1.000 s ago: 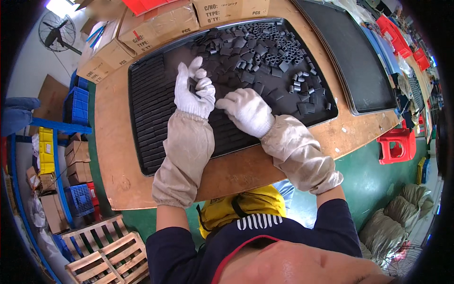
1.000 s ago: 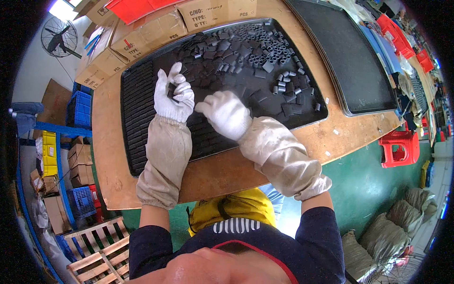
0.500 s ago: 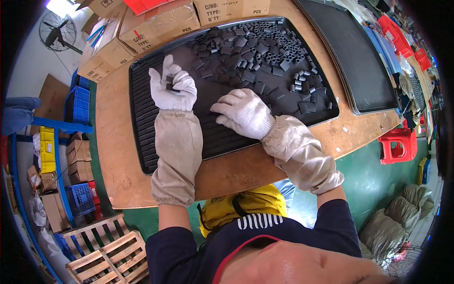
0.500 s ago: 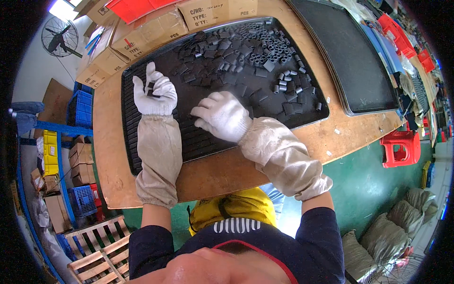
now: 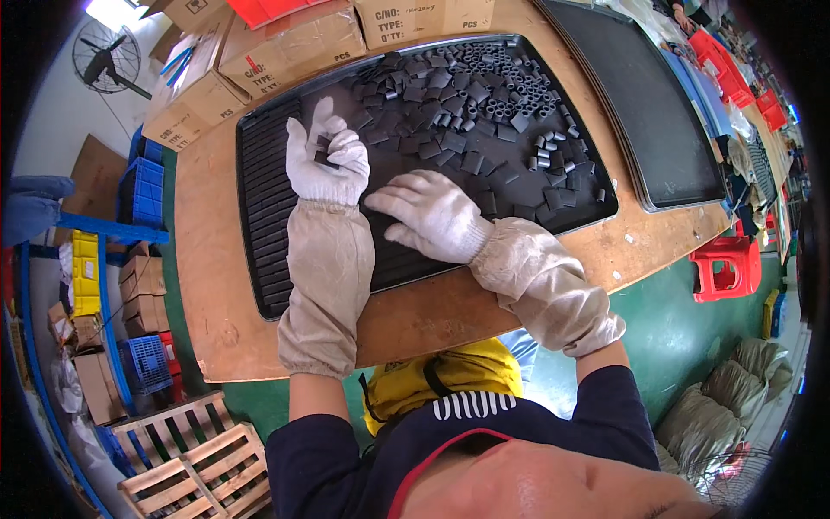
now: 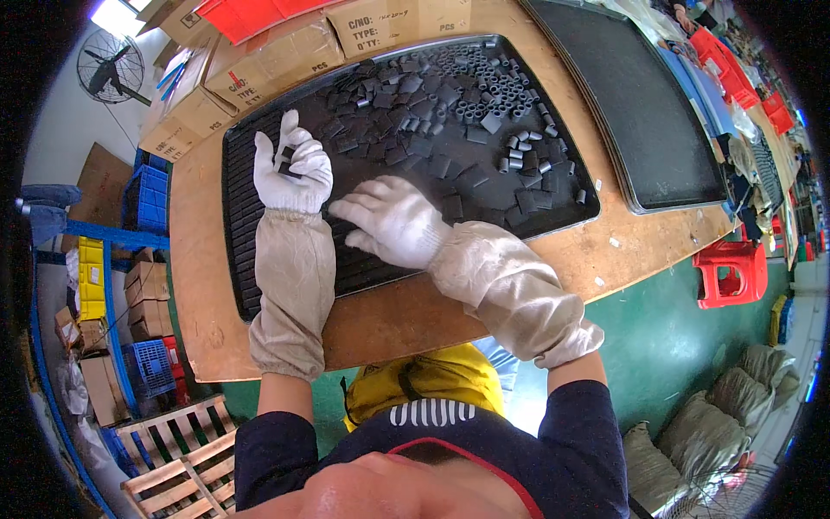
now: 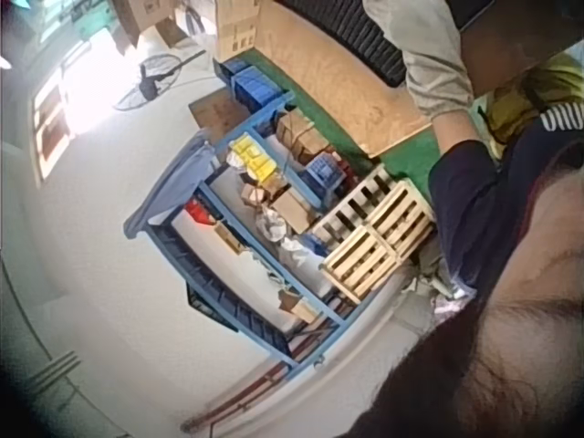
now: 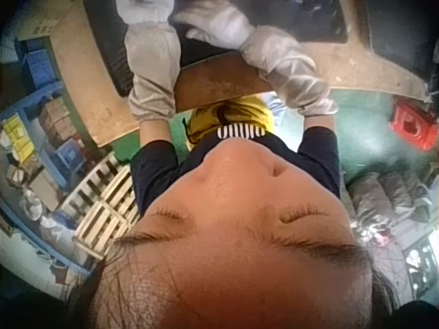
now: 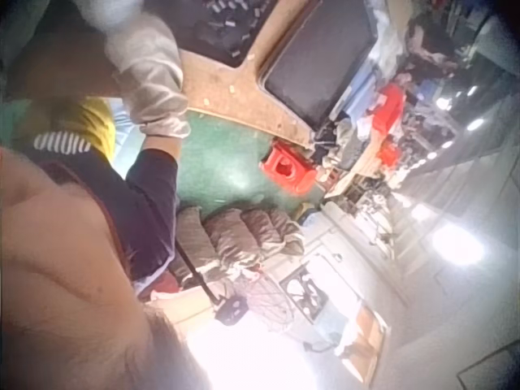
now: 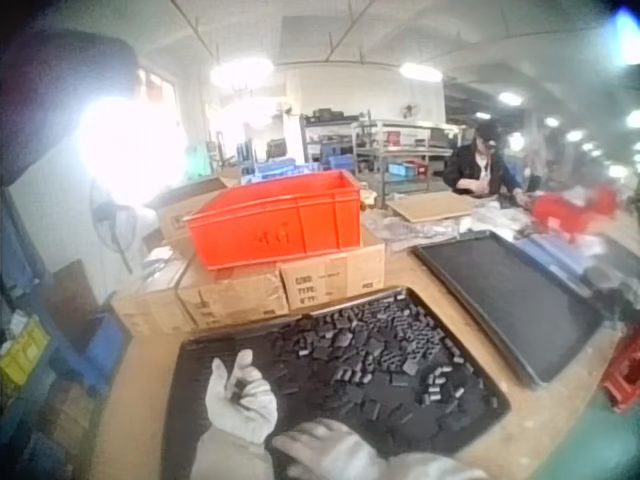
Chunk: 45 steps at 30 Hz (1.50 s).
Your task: The person assembles small black plastic components by hand. They pick up two pieces from a tray, fit them together, and place the assembled unit into a row on the tray. This process is repeated continuously throughout the video.
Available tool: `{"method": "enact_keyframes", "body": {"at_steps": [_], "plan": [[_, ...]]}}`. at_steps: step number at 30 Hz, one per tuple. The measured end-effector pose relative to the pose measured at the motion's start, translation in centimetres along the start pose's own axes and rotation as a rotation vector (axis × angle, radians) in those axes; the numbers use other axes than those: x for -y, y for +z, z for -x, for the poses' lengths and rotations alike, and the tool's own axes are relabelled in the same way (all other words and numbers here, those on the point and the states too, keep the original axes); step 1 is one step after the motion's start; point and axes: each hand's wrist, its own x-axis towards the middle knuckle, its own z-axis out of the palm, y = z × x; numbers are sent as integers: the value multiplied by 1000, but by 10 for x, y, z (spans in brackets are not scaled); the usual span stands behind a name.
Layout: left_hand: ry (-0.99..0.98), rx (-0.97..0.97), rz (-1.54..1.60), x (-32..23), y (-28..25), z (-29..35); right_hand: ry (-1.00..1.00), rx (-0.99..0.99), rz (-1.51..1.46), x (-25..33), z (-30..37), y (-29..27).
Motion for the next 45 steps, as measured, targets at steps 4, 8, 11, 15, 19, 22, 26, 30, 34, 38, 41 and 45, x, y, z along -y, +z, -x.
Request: {"method": "enact_keyframes", "body": {"at_steps": [4,8,11,15,19,22,26,30,34,38,41,45], "plan": [[-17,1,-19,3,0,0,13,95,-11,0,2,2],[-61,-46,-35,6,0,0,-36,47,21,2,-1,2],[-134,-133,-45,13,1,-2,-38,-61,29,-1,-2,-1],[-153,-285,-74,31,10,-2,51,-413,-7,-24,-6,-17],[-185,-357,-192,47,9,1,54,-473,71,-23,-9,-35],[-285,-351,-337,69,42,15,22,-421,85,-11,-14,-45],[-464,-51,-224,79,44,16,74,-395,178,-11,-7,-38],[-459,54,-264,80,29,13,79,-486,199,-27,-6,-42],[-418,-41,-730,72,19,18,113,-527,230,-34,-4,-55],[-334,-171,-932,77,27,21,107,-503,236,-40,-3,-59],[-280,-201,-1036,78,34,22,65,-506,207,-44,-3,-59],[-302,-185,-1031,74,29,20,35,-445,96,-49,-1,-59]]}}
